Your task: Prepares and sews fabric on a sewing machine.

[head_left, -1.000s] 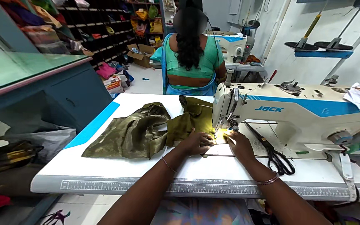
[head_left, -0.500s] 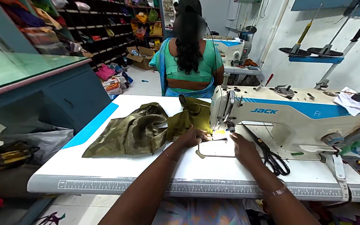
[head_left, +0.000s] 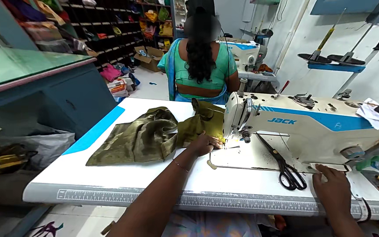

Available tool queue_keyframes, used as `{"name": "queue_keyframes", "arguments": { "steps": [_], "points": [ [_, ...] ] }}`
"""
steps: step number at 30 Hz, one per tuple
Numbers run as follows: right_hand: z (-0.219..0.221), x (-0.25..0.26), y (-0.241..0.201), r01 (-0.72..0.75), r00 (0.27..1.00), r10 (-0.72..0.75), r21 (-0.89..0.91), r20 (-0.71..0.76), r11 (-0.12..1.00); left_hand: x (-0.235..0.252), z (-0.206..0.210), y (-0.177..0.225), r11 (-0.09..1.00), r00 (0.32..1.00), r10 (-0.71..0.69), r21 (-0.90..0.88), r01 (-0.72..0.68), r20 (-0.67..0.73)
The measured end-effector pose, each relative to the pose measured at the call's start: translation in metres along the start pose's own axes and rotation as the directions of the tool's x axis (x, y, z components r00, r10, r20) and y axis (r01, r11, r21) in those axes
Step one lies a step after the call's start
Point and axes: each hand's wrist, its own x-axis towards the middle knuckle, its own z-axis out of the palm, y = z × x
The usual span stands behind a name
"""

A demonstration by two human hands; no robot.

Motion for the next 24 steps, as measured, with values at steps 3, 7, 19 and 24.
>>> {"name": "queue_keyframes", "arguments": {
  "steps": [3,7,19,24],
  "points": [
    [-0.011,-0.004,-0.028,-0.008,0.999,0.007,-0.017,-0.051,1.0,-0.003,0.005,0.002,0.992,0.994,0.076,0.11,-0.067,-0.084],
    [-0.008,-0.019,-0.089,0.024,0.99,-0.037,0.095,0.135,0.995,0.001,0.005,0.009,0.939,0.995,-0.1,0.329,0.102,-0.022],
    [-0.013,-0.018,-0.119,-0.188,0.869,0.211,-0.095,0.448,0.978,0.008,-0.007,0.044,0.776,0.861,-0.509,0.435,0.456,0.004],
    [-0.035,-0.005,-0.119,-0.32,0.685,0.318,-0.122,0.656,0.94,0.0,-0.018,0.056,0.762,0.799,-0.599,0.341,0.55,0.049]
  ]
}}
